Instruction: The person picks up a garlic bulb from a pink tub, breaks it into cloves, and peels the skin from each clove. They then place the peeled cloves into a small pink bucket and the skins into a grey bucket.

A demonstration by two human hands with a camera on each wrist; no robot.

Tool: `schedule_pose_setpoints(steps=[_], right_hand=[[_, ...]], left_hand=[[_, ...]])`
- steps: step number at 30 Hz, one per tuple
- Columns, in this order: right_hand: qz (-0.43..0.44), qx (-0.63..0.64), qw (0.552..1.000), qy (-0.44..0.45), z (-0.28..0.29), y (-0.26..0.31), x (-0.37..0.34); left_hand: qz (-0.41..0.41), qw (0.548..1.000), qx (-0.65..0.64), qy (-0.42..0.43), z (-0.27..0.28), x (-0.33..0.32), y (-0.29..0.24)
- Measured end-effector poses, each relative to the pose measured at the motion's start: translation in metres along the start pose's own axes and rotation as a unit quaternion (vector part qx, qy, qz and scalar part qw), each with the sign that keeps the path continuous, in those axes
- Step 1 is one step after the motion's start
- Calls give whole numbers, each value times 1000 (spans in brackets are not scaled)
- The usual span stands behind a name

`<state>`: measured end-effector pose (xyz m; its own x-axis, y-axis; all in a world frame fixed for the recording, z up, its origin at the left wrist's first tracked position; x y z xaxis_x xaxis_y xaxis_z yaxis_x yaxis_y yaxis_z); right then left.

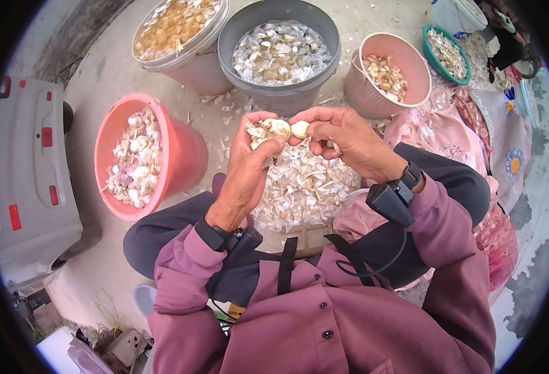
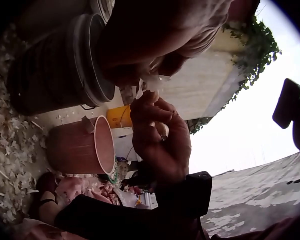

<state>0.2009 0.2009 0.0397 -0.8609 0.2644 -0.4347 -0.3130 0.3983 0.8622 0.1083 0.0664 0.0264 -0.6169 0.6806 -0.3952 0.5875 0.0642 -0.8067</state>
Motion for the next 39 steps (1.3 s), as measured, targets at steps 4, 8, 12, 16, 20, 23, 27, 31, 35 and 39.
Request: schedule_pose_setpoints(steps=[4,8,12,16,20,23,27,31,35,39], right_hand=[[27,4,1000,-13,6,-6,2],[-12,31,999,-11,7,-7,-1],[22,-171,985,-23,-4,-6,-2],[130,-273,953,-2,-4,-11,6],[152,-258,954,6,-10,-7,0],[84,-189,978,1,-10,-13,3],[-14,10,999,39,-12,-20,2],[-97,179,975,85,-11,-19,1],[-53,190,976,88,-1,-25,2],[-36,176,980,82,7,-22,4]], left_hand=[[-6,1000,5,13,1,3,5],[-24,998,48,19,0,2,3],[-75,984,161,21,-7,-3,4],[-56,978,194,42,-11,-7,4],[-61,982,173,54,-9,-8,2],[-50,990,121,52,-5,-8,9],[-19,995,-10,96,-12,-11,2],[-39,998,-37,28,-4,-5,0],[-27,999,-23,40,5,-1,0],[-45,997,31,47,2,-3,-5]])
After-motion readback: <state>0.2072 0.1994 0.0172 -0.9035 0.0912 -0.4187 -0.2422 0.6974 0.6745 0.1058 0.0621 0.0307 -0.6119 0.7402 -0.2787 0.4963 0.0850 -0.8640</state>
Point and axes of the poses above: each hand's wrist, its own x-axis towards the middle knuckle, its own z-axis out of the back of the hand, y = z × x, the point moved 4 cm from there along x, towards the middle knuckle, and after that the axes turned 7 degrees about -y, right-handed, at the moved point
